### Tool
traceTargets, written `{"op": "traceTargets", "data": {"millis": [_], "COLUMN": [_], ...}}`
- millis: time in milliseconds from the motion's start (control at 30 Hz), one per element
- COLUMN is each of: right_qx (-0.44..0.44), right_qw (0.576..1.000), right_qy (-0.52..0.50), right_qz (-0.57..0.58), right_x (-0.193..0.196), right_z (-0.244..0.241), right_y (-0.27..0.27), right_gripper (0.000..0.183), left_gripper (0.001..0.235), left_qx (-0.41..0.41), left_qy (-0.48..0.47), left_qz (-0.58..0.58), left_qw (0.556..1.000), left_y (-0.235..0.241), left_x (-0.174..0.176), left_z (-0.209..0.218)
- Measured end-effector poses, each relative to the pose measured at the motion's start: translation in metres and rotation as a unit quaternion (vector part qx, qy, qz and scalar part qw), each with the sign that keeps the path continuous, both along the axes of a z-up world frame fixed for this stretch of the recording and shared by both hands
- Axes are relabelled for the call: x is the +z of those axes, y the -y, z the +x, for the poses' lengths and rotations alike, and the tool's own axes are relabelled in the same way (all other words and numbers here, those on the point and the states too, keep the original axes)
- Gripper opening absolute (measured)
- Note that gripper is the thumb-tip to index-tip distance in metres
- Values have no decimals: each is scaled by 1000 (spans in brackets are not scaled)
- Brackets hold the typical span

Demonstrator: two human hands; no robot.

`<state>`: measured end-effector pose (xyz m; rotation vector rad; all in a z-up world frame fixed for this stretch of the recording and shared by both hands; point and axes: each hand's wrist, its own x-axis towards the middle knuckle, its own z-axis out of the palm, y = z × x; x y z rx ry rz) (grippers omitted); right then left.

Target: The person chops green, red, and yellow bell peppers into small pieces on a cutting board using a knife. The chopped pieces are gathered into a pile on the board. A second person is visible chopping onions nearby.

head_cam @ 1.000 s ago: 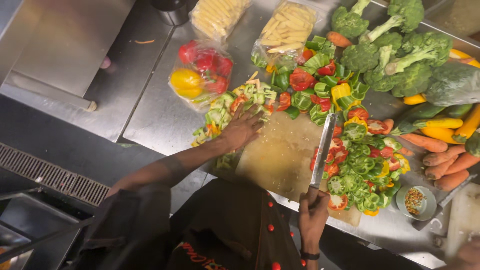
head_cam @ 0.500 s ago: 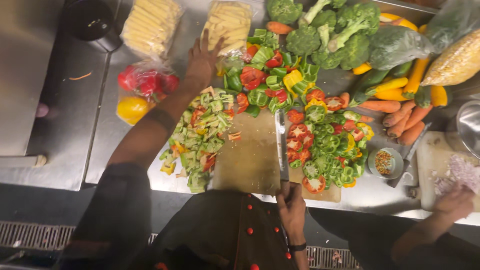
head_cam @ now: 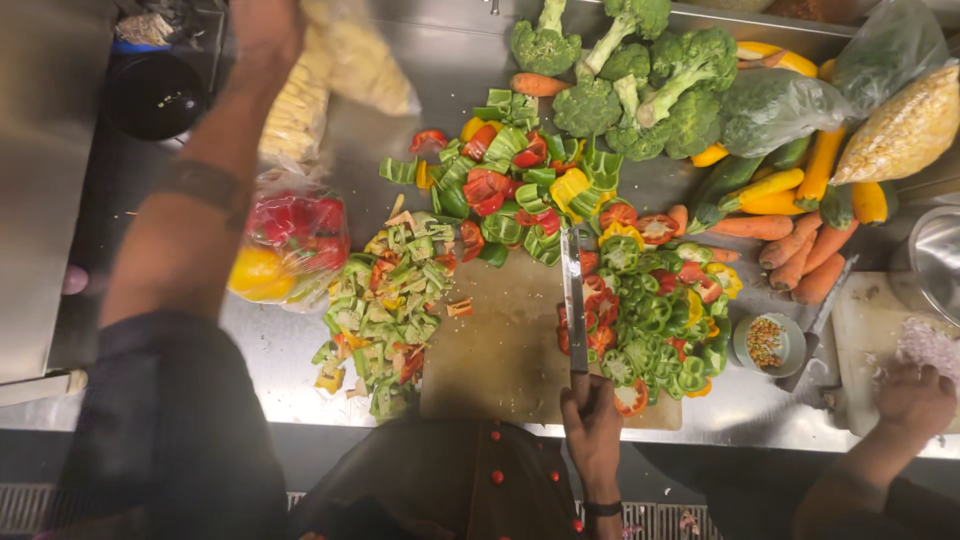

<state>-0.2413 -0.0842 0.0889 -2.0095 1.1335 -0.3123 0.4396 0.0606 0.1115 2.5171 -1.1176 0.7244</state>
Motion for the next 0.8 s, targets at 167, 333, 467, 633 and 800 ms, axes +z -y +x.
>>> {"op": "traceTargets", "data": {"millis": [167,333,467,633,800], "right_qx": [37,65,62,11,-42], "right_qw": [999,998,998,999,999], "right_qy": [16,-21,-27,-40,-19], "right_qz": [-30,-8,8,2,-5], "right_x": [-4,-7,-13,-15,-13], "right_z": [7,17,29,33,21], "right_y": [13,27,35,42,38], "right_gripper": [37,34,30,32,36], "left_gripper": [35,34,35,38,60], "left_qx": [34,-16,-232,-149,-79], "left_qy": [-84,-12,-136,-325,-311], "left_qz": [93,51,-72,-73,66], "left_qw": [992,999,960,931,945], "left_y": [-93,-60,79,219,255], "left_x": [2,-3,-35,-87,-158], "left_z": [-37,-58,-82,-107,-116]}}
